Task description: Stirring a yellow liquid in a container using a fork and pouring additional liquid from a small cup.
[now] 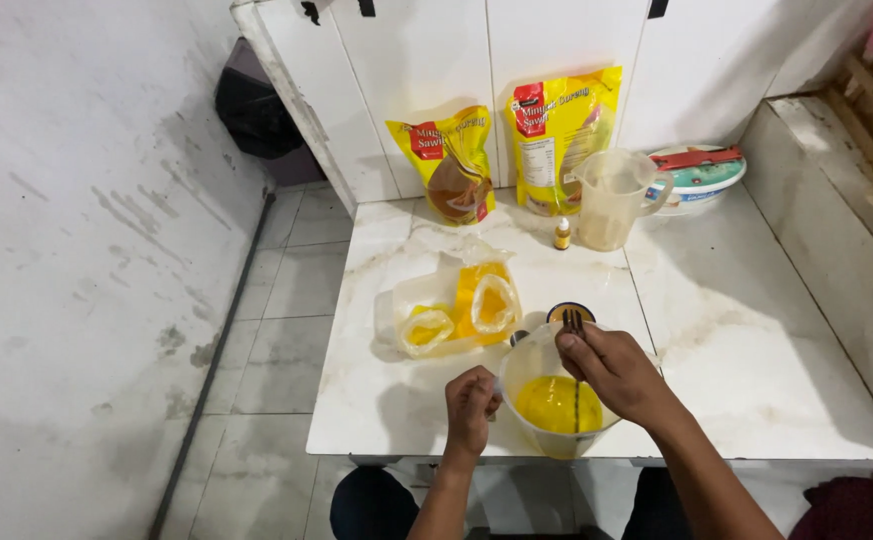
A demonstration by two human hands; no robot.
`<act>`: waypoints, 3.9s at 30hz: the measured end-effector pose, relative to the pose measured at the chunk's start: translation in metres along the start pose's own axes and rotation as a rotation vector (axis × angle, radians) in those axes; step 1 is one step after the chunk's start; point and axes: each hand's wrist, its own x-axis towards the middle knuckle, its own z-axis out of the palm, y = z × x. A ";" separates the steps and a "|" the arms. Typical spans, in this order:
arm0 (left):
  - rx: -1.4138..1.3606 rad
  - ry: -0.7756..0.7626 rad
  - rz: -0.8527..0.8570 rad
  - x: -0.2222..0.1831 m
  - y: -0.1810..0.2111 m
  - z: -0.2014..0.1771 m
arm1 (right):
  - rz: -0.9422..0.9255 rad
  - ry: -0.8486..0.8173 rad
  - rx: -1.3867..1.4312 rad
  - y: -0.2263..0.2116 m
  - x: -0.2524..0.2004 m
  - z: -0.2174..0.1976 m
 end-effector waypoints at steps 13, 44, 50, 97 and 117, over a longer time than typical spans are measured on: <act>0.064 0.016 0.081 0.006 0.030 0.013 | -0.184 0.048 -0.033 0.006 0.005 0.003; 0.086 -0.067 -0.052 0.003 0.019 0.001 | -0.018 0.071 -0.093 0.016 0.001 0.005; 0.214 -0.009 -0.105 0.004 0.023 0.003 | -0.104 0.027 -0.036 -0.004 0.000 0.002; 0.253 -0.161 -0.105 0.012 0.033 -0.002 | -0.138 -0.478 0.008 -0.075 0.018 -0.024; 0.281 -0.216 -0.073 0.014 0.074 0.010 | -0.063 -0.335 -0.119 -0.091 0.002 -0.038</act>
